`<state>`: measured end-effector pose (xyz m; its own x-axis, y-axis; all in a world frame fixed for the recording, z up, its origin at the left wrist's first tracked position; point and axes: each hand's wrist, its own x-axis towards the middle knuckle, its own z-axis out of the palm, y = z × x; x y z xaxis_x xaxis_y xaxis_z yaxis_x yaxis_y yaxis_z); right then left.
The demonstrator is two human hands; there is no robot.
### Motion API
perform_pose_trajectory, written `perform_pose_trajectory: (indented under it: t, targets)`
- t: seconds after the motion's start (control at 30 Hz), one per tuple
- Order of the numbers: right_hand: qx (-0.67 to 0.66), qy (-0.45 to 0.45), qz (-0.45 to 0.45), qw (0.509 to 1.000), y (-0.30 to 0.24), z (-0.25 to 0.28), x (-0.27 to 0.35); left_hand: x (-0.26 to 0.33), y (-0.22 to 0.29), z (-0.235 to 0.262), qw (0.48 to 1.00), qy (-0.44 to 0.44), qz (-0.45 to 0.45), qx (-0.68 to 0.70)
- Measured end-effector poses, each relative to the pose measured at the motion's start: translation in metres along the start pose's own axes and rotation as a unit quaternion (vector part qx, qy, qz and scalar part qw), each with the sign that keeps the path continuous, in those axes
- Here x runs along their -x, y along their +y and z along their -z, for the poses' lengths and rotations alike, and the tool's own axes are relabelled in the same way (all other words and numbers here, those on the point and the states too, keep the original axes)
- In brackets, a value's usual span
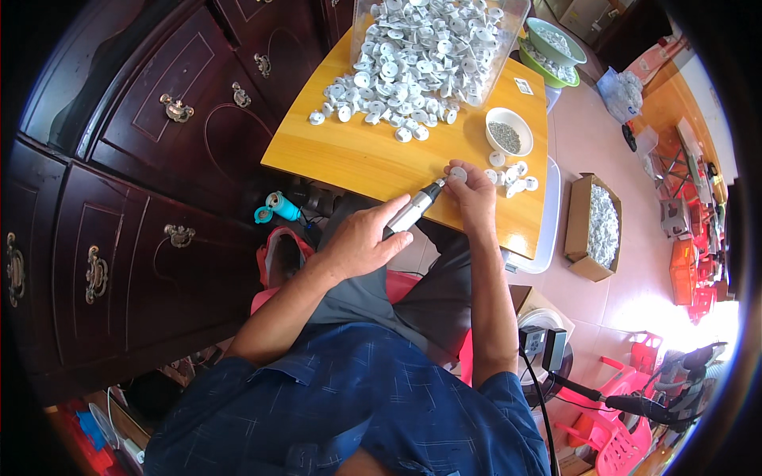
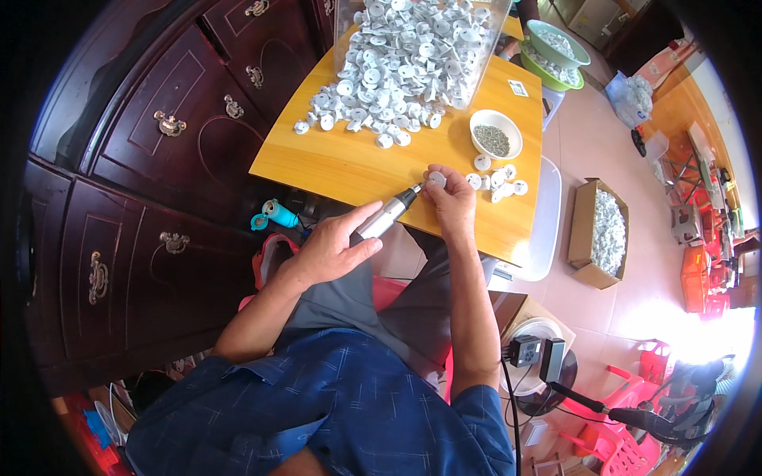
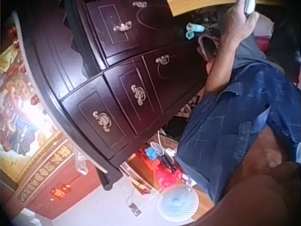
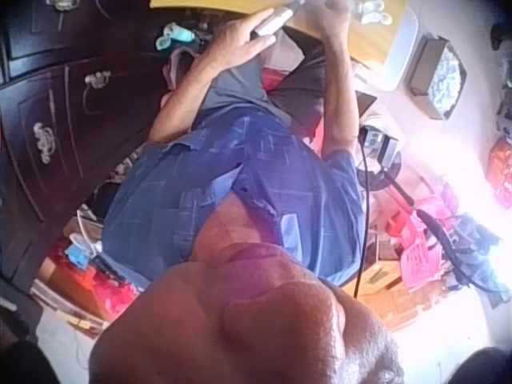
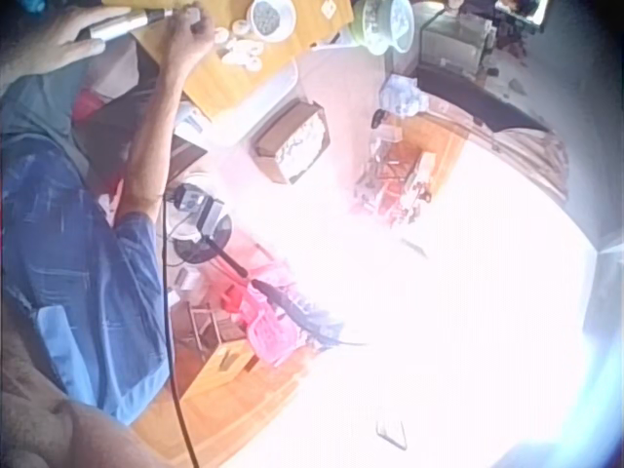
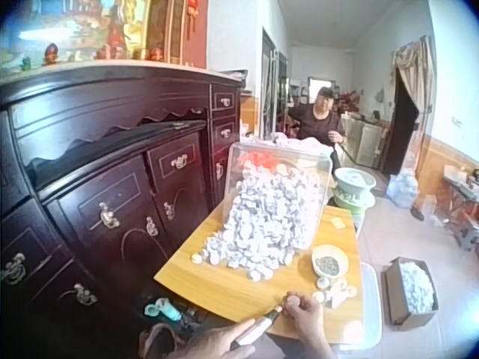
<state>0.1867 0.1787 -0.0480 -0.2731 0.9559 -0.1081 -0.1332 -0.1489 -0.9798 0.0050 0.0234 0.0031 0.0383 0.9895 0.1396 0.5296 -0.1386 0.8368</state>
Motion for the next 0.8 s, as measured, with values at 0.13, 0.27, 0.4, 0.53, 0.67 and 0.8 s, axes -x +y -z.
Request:
perform_pose_trajectory:
  t: [0.13,0.27,0.4,0.53,0.67,0.8]
  targets:
    - [0.008,0.000,-0.002,1.000,-0.0007,-0.0006,0.0013,-0.0006,-0.0002,-0.0002,1.000,-0.004,0.008,0.003]
    - [0.009,-0.002,-0.011,1.000,-0.0004,-0.0007,0.0018,-0.0011,0.0009,0.0006,1.000,-0.007,0.014,0.006]
    - [0.020,0.001,-0.002,1.000,0.0003,-0.0007,0.0015,-0.0021,0.0028,0.0013,1.000,-0.007,0.012,0.004]
    - [0.022,0.001,0.000,1.000,0.0007,-0.0017,0.0019,-0.0014,-0.0005,0.0000,1.000,0.003,0.005,0.012]
    - [0.024,0.008,0.011,1.000,0.0063,-0.0009,-0.0001,-0.0035,0.0006,0.0005,0.999,-0.007,0.039,0.027]
    - [0.029,0.006,0.006,1.000,0.0075,-0.0001,-0.0003,-0.0054,-0.0022,-0.0017,0.998,-0.005,0.049,0.051]
